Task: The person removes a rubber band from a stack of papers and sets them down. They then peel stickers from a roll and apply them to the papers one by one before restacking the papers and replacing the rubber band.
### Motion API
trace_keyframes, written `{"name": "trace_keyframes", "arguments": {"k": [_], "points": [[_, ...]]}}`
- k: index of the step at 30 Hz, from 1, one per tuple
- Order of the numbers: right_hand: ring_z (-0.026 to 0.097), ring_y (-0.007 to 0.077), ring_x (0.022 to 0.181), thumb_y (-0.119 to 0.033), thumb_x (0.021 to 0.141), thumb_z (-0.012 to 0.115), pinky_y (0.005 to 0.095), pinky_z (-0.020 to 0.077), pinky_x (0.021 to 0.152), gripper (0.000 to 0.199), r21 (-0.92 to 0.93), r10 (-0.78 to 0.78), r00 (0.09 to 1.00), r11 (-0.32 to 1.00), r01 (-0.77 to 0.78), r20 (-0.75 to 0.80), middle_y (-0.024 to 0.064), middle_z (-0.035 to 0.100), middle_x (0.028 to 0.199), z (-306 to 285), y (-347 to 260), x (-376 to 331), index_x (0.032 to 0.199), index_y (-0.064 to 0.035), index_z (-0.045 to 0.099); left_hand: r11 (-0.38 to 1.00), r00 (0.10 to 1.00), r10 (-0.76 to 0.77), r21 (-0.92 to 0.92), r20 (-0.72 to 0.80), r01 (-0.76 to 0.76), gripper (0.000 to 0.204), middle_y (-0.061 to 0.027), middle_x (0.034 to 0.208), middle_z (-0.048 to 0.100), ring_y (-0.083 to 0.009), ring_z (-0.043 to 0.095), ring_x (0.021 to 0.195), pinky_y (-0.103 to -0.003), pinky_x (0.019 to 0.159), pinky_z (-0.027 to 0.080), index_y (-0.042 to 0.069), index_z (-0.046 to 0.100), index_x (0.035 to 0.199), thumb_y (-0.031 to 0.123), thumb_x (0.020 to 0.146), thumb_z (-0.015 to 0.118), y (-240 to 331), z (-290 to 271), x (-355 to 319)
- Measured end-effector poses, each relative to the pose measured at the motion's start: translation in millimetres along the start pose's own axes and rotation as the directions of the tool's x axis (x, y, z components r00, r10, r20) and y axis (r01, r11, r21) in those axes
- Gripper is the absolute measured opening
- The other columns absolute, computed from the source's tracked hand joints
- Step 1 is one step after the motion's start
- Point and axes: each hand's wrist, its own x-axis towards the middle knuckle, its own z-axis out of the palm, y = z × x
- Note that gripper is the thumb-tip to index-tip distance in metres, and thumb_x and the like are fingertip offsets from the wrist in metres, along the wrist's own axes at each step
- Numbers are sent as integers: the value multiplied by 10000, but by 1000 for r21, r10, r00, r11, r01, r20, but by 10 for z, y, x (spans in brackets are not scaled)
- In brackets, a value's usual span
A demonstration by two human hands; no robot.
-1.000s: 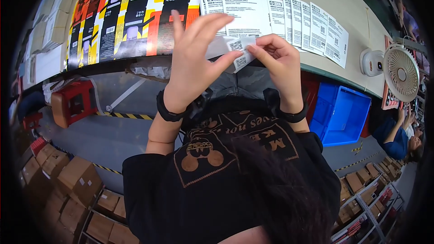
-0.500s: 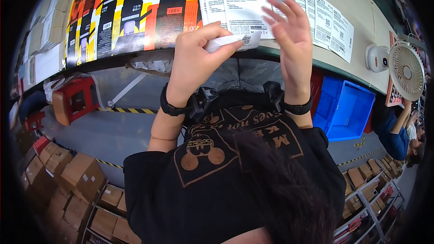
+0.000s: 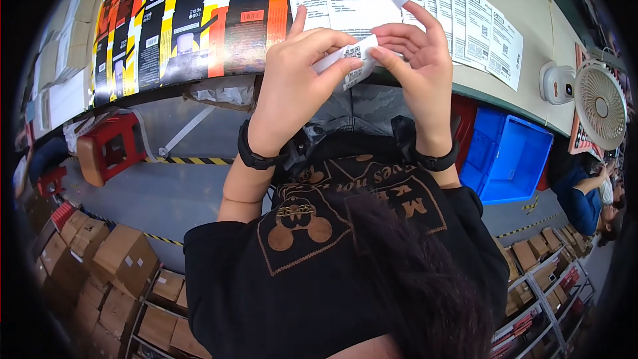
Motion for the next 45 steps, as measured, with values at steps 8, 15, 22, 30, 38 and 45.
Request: {"name": "trace_keyframes", "arguments": {"k": [8,15,22,30,38,45], "points": [[595,135,735,16,746,633,225,481,698,452,37,-27,995,999,31,-98,92,607,814,-79,-96,133,1144,23,418,992,992,-82,-86,92,90,128,-104,572,584,-217,582,539,-389,1022,311,-19,613,726,88,689,673,-36,-19,40],[584,109,701,31,732,644,176,443,598,550,-95,16,980,995,-35,-196,104,610,767,-244,139,389,1188,50,338,969,976,-111,-196,189,148,132,-98,508,545,-179,583,519,-364,1007,343,-35,622,692,90,703,664,-119,11,22],[556,52,603,43,720,652,134,395,532,558,-147,86,977,982,-116,-196,67,613,714,-227,316,460,1183,54,339,971,930,-104,-166,353,171,127,-116,518,540,-233,647,696,-351,991,361,-16,639,716,105,701,673,-288,70,13],[559,133,680,46,721,643,211,453,641,604,-160,228,956,953,-258,-183,92,575,770,-229,406,458,1231,-9,324,978,931,-134,-108,338,180,138,-136,536,553,-355,577,929,-335,929,409,2,649,721,133,697,686,-289,94,-35],[535,81,587,45,714,654,166,418,521,563,-182,158,961,963,-201,-228,34,556,675,-61,164,457,1200,-17,377,981,920,-132,-88,368,176,138,-136,532,552,-345,586,915,-340,945,397,6,649,719,138,699,683,-269,87,-17],[547,285,770,-16,719,635,310,449,641,539,-812,-243,952,584,-10,-187,156,481,933,181,191,361,1217,-47,431,993,955,-48,-92,292,78,81,-85,544,566,-135,520,500,-392,1036,296,-31,628,673,40,681,666,-221,95,-61]]}}
